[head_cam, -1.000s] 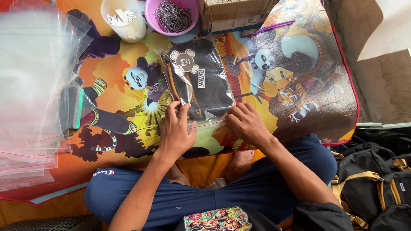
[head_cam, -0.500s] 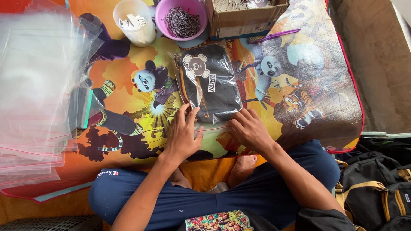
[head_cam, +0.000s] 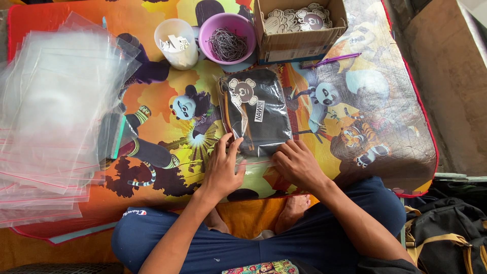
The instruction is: Packing stickers and a small pouch into a plastic bag
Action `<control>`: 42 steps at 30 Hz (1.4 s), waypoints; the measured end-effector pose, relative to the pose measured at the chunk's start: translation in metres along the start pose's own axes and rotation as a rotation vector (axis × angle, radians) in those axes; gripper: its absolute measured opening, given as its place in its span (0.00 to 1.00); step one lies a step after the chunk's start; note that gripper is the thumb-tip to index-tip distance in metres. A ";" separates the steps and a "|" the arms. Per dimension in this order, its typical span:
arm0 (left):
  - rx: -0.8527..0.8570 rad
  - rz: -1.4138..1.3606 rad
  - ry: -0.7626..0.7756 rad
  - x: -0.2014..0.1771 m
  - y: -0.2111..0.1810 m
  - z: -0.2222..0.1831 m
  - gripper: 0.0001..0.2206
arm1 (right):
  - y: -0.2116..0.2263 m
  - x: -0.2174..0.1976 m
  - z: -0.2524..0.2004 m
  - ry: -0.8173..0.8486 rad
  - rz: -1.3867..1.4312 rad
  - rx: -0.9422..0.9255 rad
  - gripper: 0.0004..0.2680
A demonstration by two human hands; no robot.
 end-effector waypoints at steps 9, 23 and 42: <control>-0.045 0.041 0.098 -0.007 -0.011 0.003 0.30 | 0.000 0.007 0.000 0.027 0.017 -0.020 0.05; 0.048 0.116 0.011 0.009 0.003 0.002 0.28 | -0.006 0.005 -0.010 -0.013 -0.002 0.014 0.05; 0.013 0.061 0.029 0.006 -0.001 0.003 0.26 | -0.003 -0.001 -0.011 -0.095 0.057 0.015 0.05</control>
Point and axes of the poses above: each hand's wrist, its own z-axis towards the middle knuckle, its own x-axis out of the palm, y = z × x, the point moved 6 cm from there along z, towards the middle knuckle, and after that the axes turned 12 degrees about x, right-handed, at the moved point
